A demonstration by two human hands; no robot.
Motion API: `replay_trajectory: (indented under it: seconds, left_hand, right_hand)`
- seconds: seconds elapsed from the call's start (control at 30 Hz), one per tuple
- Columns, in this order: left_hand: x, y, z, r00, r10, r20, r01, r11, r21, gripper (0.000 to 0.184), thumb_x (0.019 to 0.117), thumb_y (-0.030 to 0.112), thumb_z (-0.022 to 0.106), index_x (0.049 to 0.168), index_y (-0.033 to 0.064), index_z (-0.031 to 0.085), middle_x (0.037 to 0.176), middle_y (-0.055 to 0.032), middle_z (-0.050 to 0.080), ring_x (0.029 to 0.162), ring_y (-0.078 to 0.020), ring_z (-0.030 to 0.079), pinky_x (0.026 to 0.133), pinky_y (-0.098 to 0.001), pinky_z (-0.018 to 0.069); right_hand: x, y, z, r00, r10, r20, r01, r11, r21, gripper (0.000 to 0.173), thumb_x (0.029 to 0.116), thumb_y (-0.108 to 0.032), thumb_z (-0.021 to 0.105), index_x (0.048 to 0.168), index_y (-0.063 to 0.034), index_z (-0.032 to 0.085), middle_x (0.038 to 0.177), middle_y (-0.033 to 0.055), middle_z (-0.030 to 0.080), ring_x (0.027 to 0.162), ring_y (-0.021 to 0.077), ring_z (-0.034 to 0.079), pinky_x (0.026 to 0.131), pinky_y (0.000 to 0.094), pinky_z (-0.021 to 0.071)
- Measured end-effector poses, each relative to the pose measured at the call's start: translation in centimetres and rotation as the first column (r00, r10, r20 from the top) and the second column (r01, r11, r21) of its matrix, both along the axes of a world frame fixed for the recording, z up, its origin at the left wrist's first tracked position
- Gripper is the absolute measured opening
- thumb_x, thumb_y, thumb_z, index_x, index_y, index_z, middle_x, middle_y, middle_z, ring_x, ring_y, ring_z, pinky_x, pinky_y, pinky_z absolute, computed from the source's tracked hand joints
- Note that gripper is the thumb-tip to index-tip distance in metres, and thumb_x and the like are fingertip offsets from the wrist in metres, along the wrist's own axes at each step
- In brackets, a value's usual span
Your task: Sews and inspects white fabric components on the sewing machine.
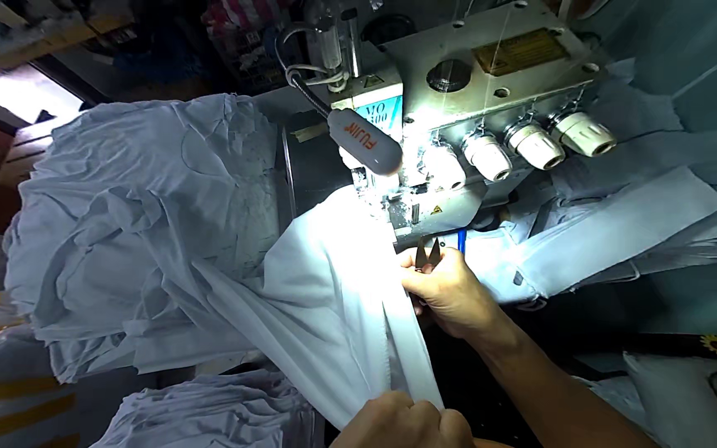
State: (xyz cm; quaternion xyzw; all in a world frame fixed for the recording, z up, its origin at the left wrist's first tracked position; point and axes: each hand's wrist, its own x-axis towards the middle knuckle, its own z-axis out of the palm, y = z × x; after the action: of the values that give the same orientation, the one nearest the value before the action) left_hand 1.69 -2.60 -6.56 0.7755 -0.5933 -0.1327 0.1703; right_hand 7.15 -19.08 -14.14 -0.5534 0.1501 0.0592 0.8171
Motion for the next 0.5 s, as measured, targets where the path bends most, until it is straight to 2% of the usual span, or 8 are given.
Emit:
replay_trajectory:
  seconds: [0.2,0.5]
  left_hand:
    - [2.1,0.1,-0.4,0.995,0.021,0.099,-0.014,0.997,-0.071,0.027,0.0969,0.012,0.052,0.072,0.0096,0.06,0.064,-0.0045,0.051,0.049,-0.0192,0.047,0.042,-0.0324,0.0335]
    - [5.4,-0.4,-1.3,0.971,0.071,0.226,-0.049,0.993,-0.105,0.027,0.0943,0.014,0.051,0.069,0.0116,0.057,0.062,-0.0013,0.047,0.047,-0.0155,0.044,0.04,-0.0297,0.0292]
  right_hand:
    - [0.5,0.3,0.2,1.0,-0.007,0.001,0.007,1.0,-0.015,0.02,0.0856,0.006,0.066,0.071,-0.0068,0.064,0.054,-0.0005,0.058,0.041,0.003,0.051,0.04,0.0165,0.0441]
    - [0.7,0.6,0.1,0.997,-0.075,-0.003,0.075,0.997,0.033,0.019,0.085,0.009,0.065,0.071,-0.0039,0.066,0.054,0.0015,0.058,0.04,0.0032,0.05,0.039,0.0166,0.0434]
